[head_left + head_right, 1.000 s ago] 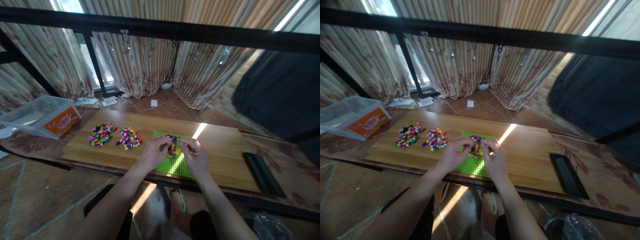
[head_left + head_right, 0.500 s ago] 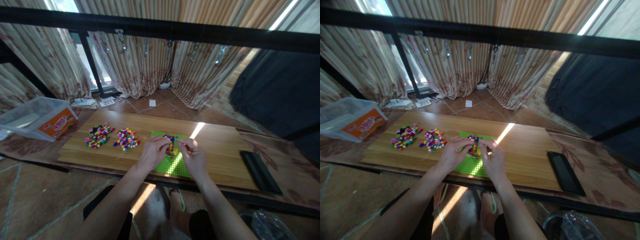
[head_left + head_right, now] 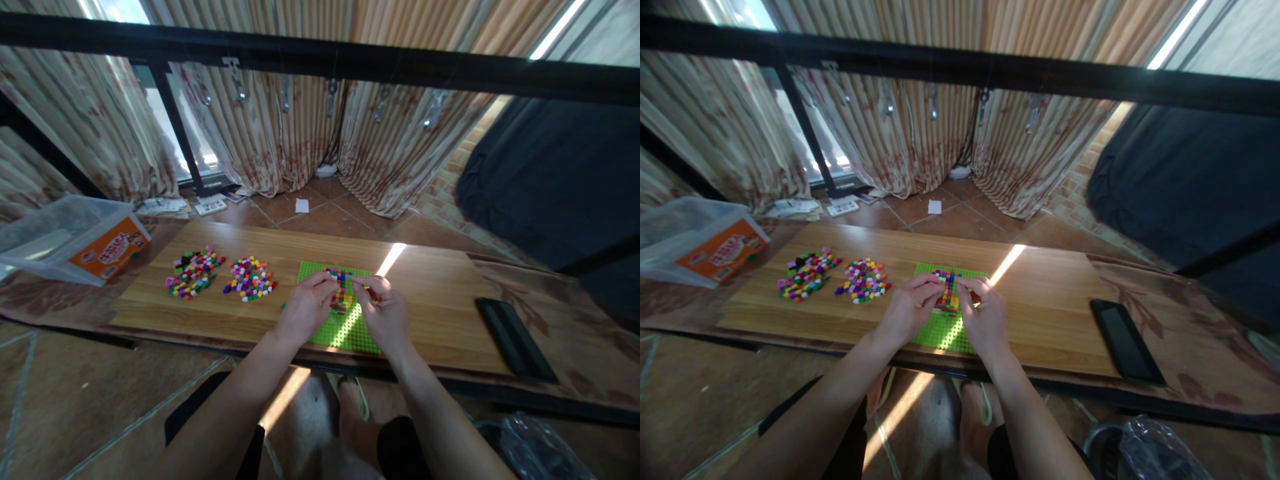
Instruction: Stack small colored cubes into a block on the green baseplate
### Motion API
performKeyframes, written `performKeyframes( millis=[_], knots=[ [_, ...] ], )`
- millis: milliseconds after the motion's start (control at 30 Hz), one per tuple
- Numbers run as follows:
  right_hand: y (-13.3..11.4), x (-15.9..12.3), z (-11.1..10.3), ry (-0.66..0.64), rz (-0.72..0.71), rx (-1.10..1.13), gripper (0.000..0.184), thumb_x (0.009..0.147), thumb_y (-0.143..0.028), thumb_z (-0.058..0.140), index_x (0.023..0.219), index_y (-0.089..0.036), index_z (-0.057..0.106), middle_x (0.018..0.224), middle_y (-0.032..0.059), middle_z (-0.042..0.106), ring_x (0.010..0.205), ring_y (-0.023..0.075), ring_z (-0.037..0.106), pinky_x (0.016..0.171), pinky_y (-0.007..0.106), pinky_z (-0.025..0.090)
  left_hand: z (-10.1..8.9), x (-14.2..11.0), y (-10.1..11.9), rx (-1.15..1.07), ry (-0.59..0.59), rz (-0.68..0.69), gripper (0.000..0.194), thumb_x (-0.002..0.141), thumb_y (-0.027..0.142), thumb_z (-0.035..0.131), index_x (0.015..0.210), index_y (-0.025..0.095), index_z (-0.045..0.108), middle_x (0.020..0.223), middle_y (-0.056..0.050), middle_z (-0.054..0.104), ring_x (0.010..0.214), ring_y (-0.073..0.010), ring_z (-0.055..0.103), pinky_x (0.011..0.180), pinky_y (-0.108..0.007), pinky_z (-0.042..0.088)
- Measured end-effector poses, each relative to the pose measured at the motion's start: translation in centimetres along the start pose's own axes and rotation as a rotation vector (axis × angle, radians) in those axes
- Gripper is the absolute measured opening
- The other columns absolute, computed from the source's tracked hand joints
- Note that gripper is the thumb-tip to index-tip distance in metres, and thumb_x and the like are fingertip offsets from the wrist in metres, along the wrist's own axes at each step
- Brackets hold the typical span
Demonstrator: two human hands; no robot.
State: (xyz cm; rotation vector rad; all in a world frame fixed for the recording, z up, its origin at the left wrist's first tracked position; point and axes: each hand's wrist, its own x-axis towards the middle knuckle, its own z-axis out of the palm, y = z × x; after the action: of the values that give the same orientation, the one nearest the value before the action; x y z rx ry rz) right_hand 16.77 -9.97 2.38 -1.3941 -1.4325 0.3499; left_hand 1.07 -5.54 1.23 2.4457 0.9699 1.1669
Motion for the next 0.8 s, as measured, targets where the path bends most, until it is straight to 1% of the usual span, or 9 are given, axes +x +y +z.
performKeyframes(
  millis=[100,167,267,333,533,800],
  knots=[
    [-0.04,-0.01,-0.02,0.001,0.0,0.0,0.018,0.086,-0.027,0.055,0.089,-0.022,0.072,0.083,0.004,0.068,0.066,0.0137,0.06,0.06,0.027,0.048,0.16,-0.05,0.02,0.013,-0.004,-0.021,0.017,0.088,0.013,0.053,0.084,0.019,0.068,0.096,-0.003,0.065,0.09,-0.0138,0.063,0.081,-0.026,0.052],
    [-0.07,-0.01,-0.03,0.0,0.007,-0.001,0.018,0.085,-0.027,0.055,0.088,-0.022,0.072,0.082,0.0039,0.068,0.065,0.0136,0.059,0.059,0.027,0.048,0.21,-0.05,0.03,0.006,-0.001,-0.043,0.016,0.088,0.014,0.054,0.091,0.02,0.068,0.098,-0.003,0.066,0.093,-0.0147,0.063,0.084,-0.028,0.053],
    [-0.07,-0.01,-0.05,-0.003,0.017,-0.004,0.018,0.085,-0.026,0.054,0.088,-0.022,0.072,0.082,0.0041,0.068,0.065,0.0137,0.059,0.06,0.027,0.048,0.18,-0.01,0.11,-0.009,0.009,-0.093,0.027,0.085,0.009,0.055,0.107,0.021,0.064,0.101,-0.004,0.066,0.096,-0.0161,0.063,0.087,-0.031,0.053],
    [-0.03,-0.01,-0.07,-0.007,0.019,-0.004,0.019,0.085,-0.027,0.055,0.088,-0.022,0.072,0.083,0.0043,0.068,0.067,0.0141,0.06,0.061,0.027,0.049,0.04,0.01,0.18,-0.019,0.011,-0.12,0.032,0.083,0.007,0.056,0.112,0.02,0.062,0.102,-0.004,0.066,0.095,-0.0163,0.063,0.086,-0.032,0.054],
    [0.07,0.05,-0.07,-0.001,0.028,-0.001,0.019,0.085,-0.027,0.055,0.087,-0.021,0.072,0.081,0.0042,0.068,0.066,0.0141,0.06,0.06,0.027,0.048,-0.41,-0.14,0.21,-0.04,-0.012,-0.124,0.032,0.085,0.007,0.053,0.113,0.019,0.061,0.103,-0.005,0.066,0.095,-0.0156,0.064,0.084,-0.03,0.054],
    [0.42,0.09,0.04,-0.015,0.026,0.009,0.018,0.085,-0.027,0.055,0.088,-0.021,0.072,0.081,0.0044,0.068,0.067,0.0142,0.061,0.061,0.027,0.048,0.06,-0.21,0.32,-0.047,-0.001,-0.087,0.031,0.087,0.007,0.051,0.113,0.018,0.061,0.107,-0.006,0.067,0.1,-0.0162,0.064,0.089,-0.031,0.054]
  ],
)
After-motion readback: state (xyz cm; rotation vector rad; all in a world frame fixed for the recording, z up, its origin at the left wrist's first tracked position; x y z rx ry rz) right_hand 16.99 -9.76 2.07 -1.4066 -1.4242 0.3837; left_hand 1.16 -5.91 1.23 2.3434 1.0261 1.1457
